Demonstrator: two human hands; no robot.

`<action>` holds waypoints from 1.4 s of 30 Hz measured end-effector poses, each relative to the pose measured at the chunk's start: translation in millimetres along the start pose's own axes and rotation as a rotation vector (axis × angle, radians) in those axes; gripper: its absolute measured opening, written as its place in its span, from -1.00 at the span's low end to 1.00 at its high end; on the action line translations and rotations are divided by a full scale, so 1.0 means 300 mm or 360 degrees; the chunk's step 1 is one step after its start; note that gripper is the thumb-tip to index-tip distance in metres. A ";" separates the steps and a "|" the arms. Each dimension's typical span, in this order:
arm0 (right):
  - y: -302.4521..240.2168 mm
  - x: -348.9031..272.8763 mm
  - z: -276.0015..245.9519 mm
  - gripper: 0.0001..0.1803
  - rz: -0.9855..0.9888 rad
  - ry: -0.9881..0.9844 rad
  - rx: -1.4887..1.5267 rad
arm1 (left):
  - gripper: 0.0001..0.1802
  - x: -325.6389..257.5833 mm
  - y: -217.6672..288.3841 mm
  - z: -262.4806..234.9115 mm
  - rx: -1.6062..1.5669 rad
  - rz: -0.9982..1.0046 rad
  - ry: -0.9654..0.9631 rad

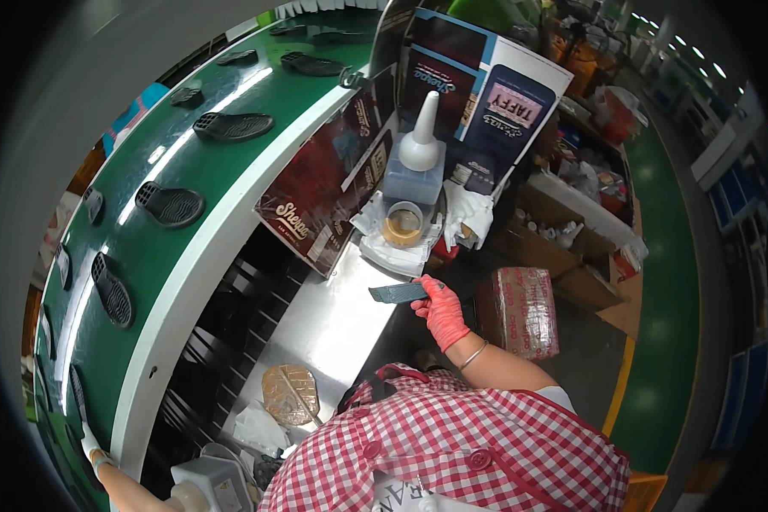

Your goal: The person scrubs the soles of black slippers using a blue brush and a cleaning solution. They repeatedly pick up slippers from a conveyor belt, scrub the textured bottom surface, and place them back on the belt.

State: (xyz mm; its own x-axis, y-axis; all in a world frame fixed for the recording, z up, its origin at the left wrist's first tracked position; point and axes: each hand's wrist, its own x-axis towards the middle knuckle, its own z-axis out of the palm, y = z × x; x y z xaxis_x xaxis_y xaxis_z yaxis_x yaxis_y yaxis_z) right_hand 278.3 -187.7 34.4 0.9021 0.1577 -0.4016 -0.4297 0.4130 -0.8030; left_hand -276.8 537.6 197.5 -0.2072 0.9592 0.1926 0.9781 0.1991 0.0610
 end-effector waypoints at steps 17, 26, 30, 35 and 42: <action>-0.276 0.275 -0.006 -0.72 -0.0324 -0.0109 -0.0371 | -0.48 -1.004 0.351 -0.326 -0.2756 0.0351 -0.0746; -0.339 0.529 -0.042 -0.64 -0.0572 -0.0388 -0.1317 | -0.40 -2.068 0.744 -0.157 -0.3154 -0.0077 -0.1495; -0.285 0.616 -0.062 -0.63 -0.0839 -0.0521 -0.1533 | -0.56 -2.198 0.800 0.032 -0.3019 -0.0436 -0.1842; -0.278 0.651 -0.069 -0.64 -0.0705 -0.0587 -0.1612 | -0.40 -2.324 0.932 -0.083 -0.3084 -0.0283 -0.2346; -0.321 0.626 -0.051 -0.65 -0.0570 -0.0626 -0.1228 | -0.37 -2.363 0.958 -0.081 -0.3118 -0.0174 -0.2524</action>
State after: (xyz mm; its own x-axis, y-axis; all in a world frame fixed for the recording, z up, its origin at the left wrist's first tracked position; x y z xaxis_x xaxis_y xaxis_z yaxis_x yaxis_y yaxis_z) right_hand 488.4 -211.6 29.6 0.8735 0.4867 -0.0094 0.0960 -0.1913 -0.9768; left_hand 150.6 -90.0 102.3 0.7924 0.5251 -0.3105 -0.2926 0.7737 0.5620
